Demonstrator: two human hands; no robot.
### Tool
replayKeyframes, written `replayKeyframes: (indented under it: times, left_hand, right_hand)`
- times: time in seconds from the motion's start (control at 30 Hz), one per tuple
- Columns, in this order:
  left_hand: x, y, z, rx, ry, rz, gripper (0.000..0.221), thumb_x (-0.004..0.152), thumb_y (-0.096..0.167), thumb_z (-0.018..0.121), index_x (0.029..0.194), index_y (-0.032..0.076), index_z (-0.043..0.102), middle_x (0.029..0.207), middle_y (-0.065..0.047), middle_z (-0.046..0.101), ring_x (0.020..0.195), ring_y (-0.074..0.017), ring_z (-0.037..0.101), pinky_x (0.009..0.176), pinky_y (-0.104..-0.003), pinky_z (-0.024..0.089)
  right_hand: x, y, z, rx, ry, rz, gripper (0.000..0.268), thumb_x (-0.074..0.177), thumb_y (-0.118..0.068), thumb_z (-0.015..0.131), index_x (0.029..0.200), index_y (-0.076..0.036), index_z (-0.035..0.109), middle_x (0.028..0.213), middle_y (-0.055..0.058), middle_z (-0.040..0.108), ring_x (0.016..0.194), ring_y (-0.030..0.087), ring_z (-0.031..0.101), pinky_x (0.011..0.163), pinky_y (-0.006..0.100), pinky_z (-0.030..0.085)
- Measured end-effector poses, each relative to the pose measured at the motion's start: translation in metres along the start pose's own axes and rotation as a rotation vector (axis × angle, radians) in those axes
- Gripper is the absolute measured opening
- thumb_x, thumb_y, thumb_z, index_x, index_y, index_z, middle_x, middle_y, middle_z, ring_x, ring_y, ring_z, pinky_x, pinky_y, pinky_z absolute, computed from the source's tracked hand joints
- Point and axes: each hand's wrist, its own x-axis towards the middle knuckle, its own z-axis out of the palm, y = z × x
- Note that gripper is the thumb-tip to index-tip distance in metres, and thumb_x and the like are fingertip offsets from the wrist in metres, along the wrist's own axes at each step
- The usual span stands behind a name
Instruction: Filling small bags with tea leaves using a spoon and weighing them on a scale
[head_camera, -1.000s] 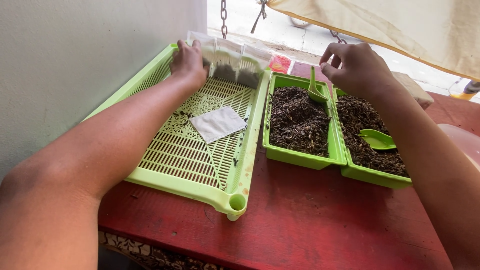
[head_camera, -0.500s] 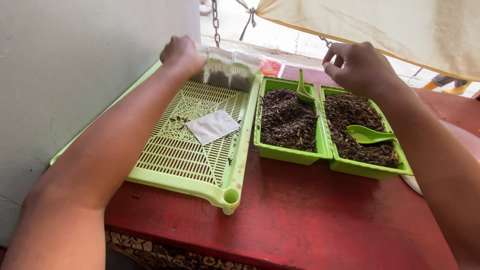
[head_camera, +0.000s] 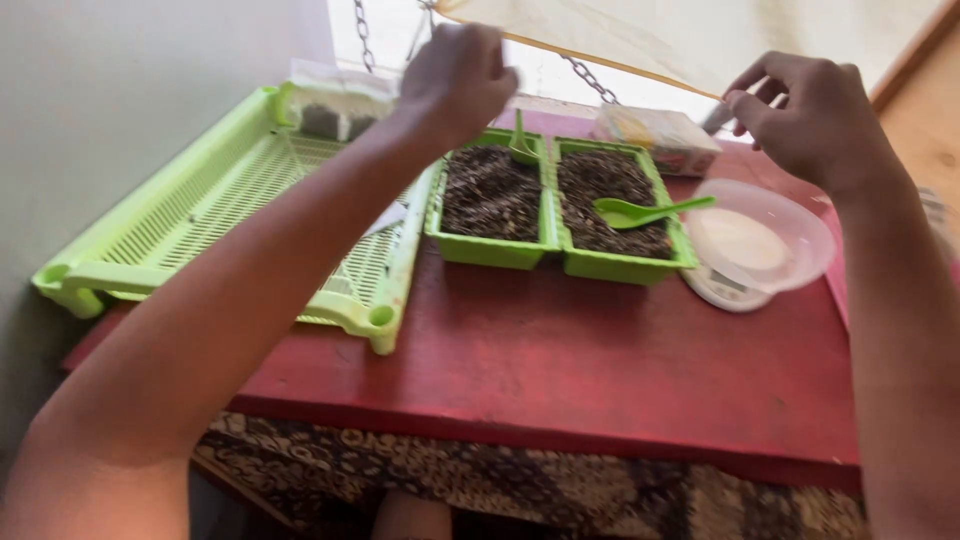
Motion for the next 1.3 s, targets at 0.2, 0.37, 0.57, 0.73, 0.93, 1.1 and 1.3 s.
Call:
replayKeyframes:
  times: [0.2,0.37,0.57,0.73,0.93,1.1,1.3]
  left_hand:
    - [0.013,0.180,0.068,-0.501,0.155,0.219,0.031,0.073,0.017,0.070,0.061,0.014,0.042,0.053,-0.002,0.045,0.052,-0.0185,0.034,0.048,-0.042,0.024]
    - [-0.003,0.327,0.087,-0.908,-0.049,0.075,0.015,0.064,0.027,0.071,0.070,0.017,0.062,0.062,-0.001,0.076,0.060,-0.0202,0.071,0.059,-0.036,0.049]
    - [-0.033,0.424,0.168,-0.907,-0.225,0.142,0.016,0.074,0.006,0.067,0.085,0.010,0.056,0.091,-0.015,0.063,0.064,-0.0293,0.060,0.060,-0.039,0.047]
    - [-0.027,0.449,0.215,-0.343,-0.229,0.113,0.029,0.075,0.017,0.078,0.103,0.014,0.069,0.111,-0.011,0.064,0.099,-0.0368,0.068,0.075,-0.051,0.055]
    - [-0.019,0.455,0.253,-0.045,-0.199,-0.004,0.043,0.061,0.029,0.088,0.102,0.025,0.075,0.115,-0.006,0.069,0.113,-0.0307,0.059,0.087,-0.049,0.049]
    - [-0.012,0.451,0.280,-0.047,-0.105,0.020,0.017,0.075,0.009,0.073,0.084,0.023,0.078,0.093,0.003,0.071,0.104,-0.0294,0.062,0.083,-0.047,0.048]
    - [-0.026,0.447,0.310,-0.195,0.377,0.066,0.014,0.075,0.012,0.062,0.080,0.013,0.075,0.078,-0.015,0.066,0.081,-0.0401,0.061,0.065,-0.058,0.041]
  right_hand:
    - [-0.081,0.090,-0.037,-0.107,0.105,0.209,0.014,0.105,-0.013,0.062,0.107,-0.006,0.074,0.084,0.010,0.072,0.077,0.021,0.066,0.070,0.038,0.051]
    - [-0.138,0.188,-0.066,-0.248,0.225,0.229,0.017,0.105,-0.005,0.062,0.107,-0.011,0.077,0.094,0.010,0.076,0.084,0.023,0.069,0.077,0.041,0.052]
    - [-0.188,0.226,-0.065,-0.331,0.114,0.303,0.017,0.097,-0.009,0.061,0.089,0.005,0.067,0.080,0.024,0.069,0.074,0.037,0.064,0.065,0.050,0.044]
    - [-0.192,0.224,-0.064,-0.249,0.193,0.196,0.025,0.091,-0.003,0.062,0.109,-0.002,0.078,0.096,0.016,0.076,0.081,0.029,0.071,0.075,0.043,0.056]
    - [-0.183,0.194,-0.064,-0.228,-0.030,0.287,0.014,0.091,-0.005,0.058,0.099,-0.004,0.069,0.095,0.019,0.073,0.085,0.034,0.067,0.071,0.045,0.047]
    - [-0.176,0.205,-0.061,-0.261,-0.128,0.364,0.020,0.091,-0.013,0.056,0.098,-0.007,0.074,0.098,0.016,0.076,0.093,0.033,0.069,0.077,0.044,0.050]
    - [-0.173,0.235,-0.049,-0.349,-0.116,0.326,0.034,0.089,-0.037,0.069,0.110,-0.011,0.078,0.101,0.019,0.078,0.107,0.048,0.068,0.100,0.057,0.052]
